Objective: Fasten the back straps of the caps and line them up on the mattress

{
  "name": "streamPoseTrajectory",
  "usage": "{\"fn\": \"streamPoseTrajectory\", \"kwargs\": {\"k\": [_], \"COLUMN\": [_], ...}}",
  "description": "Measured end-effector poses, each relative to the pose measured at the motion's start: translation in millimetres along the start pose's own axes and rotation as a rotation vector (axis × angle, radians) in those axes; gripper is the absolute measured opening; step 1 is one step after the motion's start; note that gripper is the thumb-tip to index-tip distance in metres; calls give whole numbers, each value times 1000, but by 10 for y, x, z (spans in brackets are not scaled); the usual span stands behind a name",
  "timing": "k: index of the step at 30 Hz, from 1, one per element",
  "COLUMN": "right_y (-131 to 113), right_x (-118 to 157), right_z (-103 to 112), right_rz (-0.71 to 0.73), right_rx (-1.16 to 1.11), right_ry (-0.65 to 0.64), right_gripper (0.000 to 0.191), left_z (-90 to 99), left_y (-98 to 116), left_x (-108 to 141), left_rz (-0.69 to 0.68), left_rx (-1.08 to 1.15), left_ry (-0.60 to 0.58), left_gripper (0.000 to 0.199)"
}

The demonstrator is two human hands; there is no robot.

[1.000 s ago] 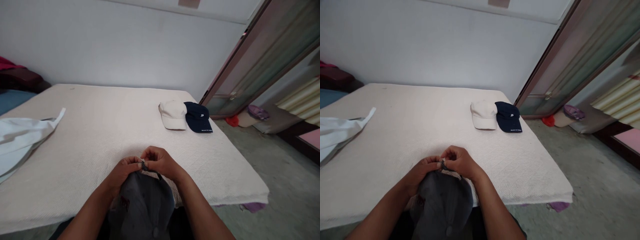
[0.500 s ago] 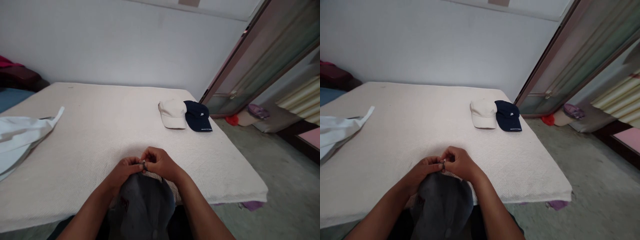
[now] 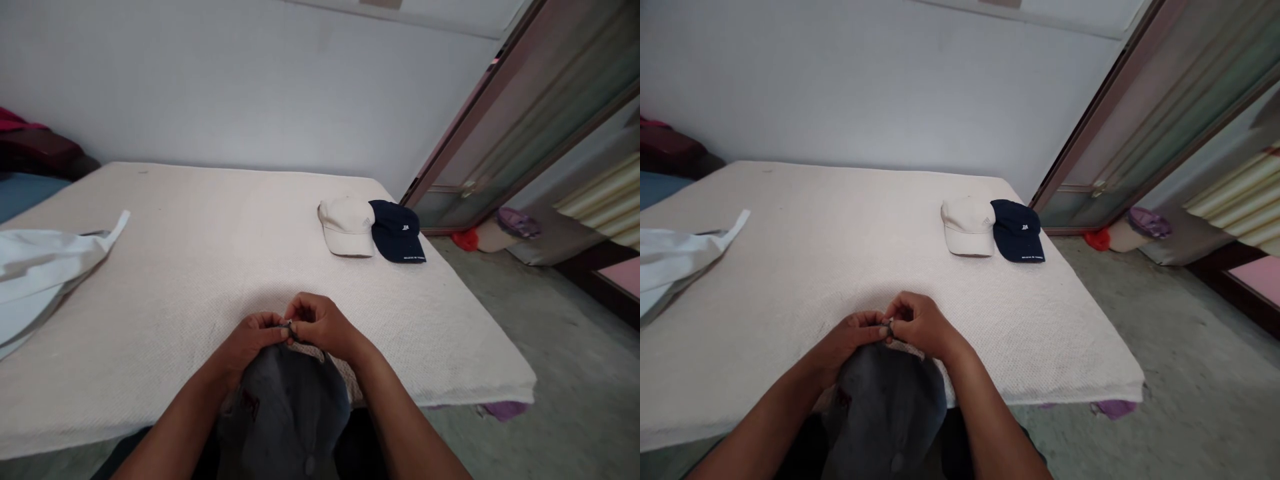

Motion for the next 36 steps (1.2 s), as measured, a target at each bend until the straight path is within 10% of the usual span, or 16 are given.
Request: {"fn": "streamPoseTrajectory", "kwargs": {"k": [24, 36], "right_y": [31, 81], "right_x": [-29, -52], "right_z": [-4, 14], "right_rz": [11, 30], "right_rx": [-145, -377], "right_ry": [67, 212], "right_gripper": [8, 13], "left_z": [44, -34], "left_y": [134, 92], "left_x": [84, 84], "left_rz": [-174, -100], "left_rx": [-139, 71], "left_ry": [145, -11], "left_gripper": [14, 12]}}
Point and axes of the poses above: each hand's wrist, its own x-axis away from the middle knuckle, its own z-axis out of the back of the hand, y = z × x, the point moved 6 cm from there along -x, towards the middle knuckle, and after that the axes turned 15 degrees about z, right-handed, at the moved point
